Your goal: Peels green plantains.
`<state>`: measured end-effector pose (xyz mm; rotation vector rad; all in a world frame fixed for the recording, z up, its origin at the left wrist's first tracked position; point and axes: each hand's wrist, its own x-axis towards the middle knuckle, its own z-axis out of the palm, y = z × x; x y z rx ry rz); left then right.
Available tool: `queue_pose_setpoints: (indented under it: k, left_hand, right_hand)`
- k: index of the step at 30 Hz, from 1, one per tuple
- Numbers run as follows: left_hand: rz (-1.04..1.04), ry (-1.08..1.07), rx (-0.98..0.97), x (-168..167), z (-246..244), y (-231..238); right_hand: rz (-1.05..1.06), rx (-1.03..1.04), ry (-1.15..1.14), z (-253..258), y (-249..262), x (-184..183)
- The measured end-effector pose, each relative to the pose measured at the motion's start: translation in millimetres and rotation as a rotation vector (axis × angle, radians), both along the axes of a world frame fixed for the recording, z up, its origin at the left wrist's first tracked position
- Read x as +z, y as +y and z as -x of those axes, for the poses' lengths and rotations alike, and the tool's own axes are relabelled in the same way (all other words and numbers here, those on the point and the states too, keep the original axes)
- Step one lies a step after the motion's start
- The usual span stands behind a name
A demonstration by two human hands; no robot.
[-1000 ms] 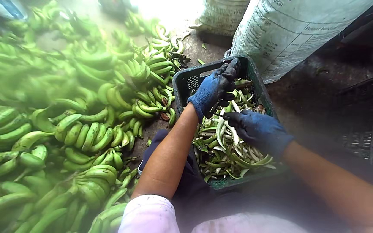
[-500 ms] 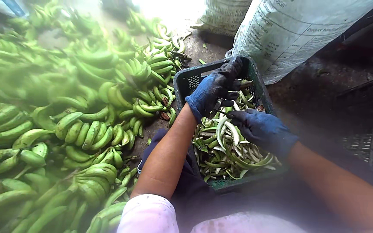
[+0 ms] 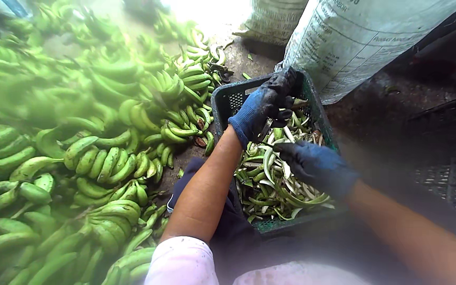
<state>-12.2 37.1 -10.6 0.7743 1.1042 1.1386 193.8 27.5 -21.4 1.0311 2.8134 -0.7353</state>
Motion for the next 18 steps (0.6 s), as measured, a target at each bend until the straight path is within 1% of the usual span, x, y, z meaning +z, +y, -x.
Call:
queue_pose_setpoints:
  k: [2,4,5,7,9,12,14,16,18]
  left_hand:
    - [-0.011,0.043,-0.001,-1,1,0]
    - [-0.035,0.063,-0.012,-5,1,0]
    - [-0.025,0.077,-0.008,-5,-1,1]
    - [0.031,0.130,0.015,2,-5,1]
    - [0.044,0.190,0.001,4,-5,-1]
    - [0.042,0.142,-0.007,-2,-7,2]
    - [0.013,0.126,-0.013,-1,-9,5]
    - [0.021,0.133,-0.008,-2,-8,5]
    - [0.036,0.150,-0.028,-5,-7,6]
  right_hand:
    - [0.021,-0.013,-0.031,-1,8,-3]
    - [-0.034,-0.093,-0.057,-7,17,-4]
    - [-0.053,-0.106,-0.051,-6,13,-1]
    - [-0.062,-0.051,-0.050,-2,0,1]
    - [-0.029,-0.036,-0.106,-2,2,0]
    - [-0.083,-0.120,-0.093,-7,10,2]
    - [-0.049,-0.081,-0.093,-4,3,7]
    - [-0.009,-0.035,-0.106,-4,5,4]
    - [-0.005,-0.110,-0.154,-5,18,4]
